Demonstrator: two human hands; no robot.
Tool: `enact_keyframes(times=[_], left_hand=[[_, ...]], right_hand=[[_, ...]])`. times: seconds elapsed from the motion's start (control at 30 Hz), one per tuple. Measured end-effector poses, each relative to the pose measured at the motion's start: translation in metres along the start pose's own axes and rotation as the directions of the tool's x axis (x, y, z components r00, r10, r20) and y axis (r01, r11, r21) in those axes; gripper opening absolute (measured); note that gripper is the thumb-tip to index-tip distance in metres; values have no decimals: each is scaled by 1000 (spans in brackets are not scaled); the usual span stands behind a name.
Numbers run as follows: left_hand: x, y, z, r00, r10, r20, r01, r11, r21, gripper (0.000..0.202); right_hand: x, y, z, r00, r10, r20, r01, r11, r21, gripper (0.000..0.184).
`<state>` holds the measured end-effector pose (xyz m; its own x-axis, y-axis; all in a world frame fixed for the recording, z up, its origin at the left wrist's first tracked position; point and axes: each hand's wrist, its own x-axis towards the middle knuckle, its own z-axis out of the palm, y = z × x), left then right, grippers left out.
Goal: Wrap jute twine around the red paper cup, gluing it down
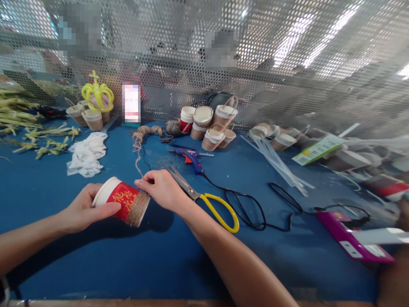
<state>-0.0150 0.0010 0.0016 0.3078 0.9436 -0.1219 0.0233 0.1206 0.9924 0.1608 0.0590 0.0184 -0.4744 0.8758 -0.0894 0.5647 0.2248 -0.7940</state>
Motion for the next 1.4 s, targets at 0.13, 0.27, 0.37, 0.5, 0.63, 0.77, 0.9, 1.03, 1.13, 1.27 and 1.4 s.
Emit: enact_keyframes(times=[0.13,0.27,0.37,0.5,0.63,0.77,0.9,1.03,1.13,1.27,1.4], left_hand=[[3,-1,2,999,-52,-6,50,989,-141,14],[6,-3,2,996,-69,-58,49,952,-302,17],[11,-2,1,983,-67,-172,-4,923,-385,18],[18,1,-1,957,-124,-261,-9,890,-455,19],[23,2,-1,955,-180,-236,44,873,-486,19],[22,0,0,950,-177,-256,29,869,-495,18],[21,0,3,954,-127,-271,-16,882,-471,19],[20,0,4,947,-110,-303,-35,899,-437,23],[19,1,4,944,-101,-313,-42,907,-419,23],[19,1,5,945,-90,-315,-45,917,-397,22],[19,-1,5,943,-90,-320,-43,922,-384,21]], right_hand=[[1,-2,2,1000,11,15,-11,1000,-13,24],[5,5,3,997,40,-62,-40,999,-6,32],[7,8,-1,984,72,-162,-74,997,-4,38],[0,2,-4,977,-2,-211,6,1000,21,36],[-9,-8,4,979,-106,-174,102,994,-31,20],[-12,-12,13,973,-102,-205,89,994,-70,11],[-13,-12,16,967,-109,-229,79,988,-133,9],[-14,-13,17,966,-106,-236,66,983,-172,7],[-14,-13,18,964,-110,-244,65,981,-184,6],[-14,-11,20,957,-121,-263,69,977,-200,6],[-13,-9,21,957,-117,-265,59,974,-218,6]])
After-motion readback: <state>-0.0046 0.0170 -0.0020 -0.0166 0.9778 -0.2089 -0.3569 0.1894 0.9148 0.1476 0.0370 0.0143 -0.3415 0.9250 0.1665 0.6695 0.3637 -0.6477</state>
